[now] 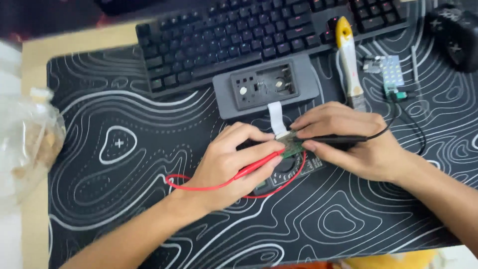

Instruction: Testing and inspecting a small circuit board using multimeter probes on a repair bench.

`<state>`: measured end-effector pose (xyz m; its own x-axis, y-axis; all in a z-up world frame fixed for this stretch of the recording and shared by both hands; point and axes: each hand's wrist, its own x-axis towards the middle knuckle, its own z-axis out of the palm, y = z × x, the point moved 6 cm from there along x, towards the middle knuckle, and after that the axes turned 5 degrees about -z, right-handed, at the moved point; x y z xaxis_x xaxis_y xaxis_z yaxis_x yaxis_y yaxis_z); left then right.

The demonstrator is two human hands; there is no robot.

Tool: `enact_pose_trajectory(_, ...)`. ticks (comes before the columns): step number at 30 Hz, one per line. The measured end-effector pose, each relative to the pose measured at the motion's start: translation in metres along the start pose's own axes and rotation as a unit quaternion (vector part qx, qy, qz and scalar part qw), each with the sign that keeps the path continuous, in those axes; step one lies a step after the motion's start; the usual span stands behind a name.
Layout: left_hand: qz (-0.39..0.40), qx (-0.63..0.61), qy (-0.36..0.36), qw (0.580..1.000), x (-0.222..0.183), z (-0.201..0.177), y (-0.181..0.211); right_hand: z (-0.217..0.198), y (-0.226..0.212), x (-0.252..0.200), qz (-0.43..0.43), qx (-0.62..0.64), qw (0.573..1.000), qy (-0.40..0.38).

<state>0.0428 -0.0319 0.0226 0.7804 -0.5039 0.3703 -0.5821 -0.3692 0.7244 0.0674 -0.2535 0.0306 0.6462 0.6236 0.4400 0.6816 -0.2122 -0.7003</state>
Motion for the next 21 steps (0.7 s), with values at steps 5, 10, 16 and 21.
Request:
enact_pose_trajectory(5,-0.006,0.017,0.016,1.0,0.001,0.001,0.003,-0.002,0.0,0.001,-0.004,0.012,1.0,0.007)
enact_pose_trajectory(10,-0.002,0.028,0.014,1.0,0.004,0.0,0.003,-0.003,-0.001,0.002,-0.015,0.004,1.0,0.01)
enact_pose_trajectory(16,-0.01,-0.001,0.003,1.0,-0.001,0.0,-0.005,-0.001,0.001,-0.001,-0.008,0.006,1.0,0.005)
enact_pose_trajectory(21,-0.002,0.015,0.002,1.0,-0.002,0.002,-0.004,-0.001,0.001,-0.002,-0.001,0.008,1.0,0.006)
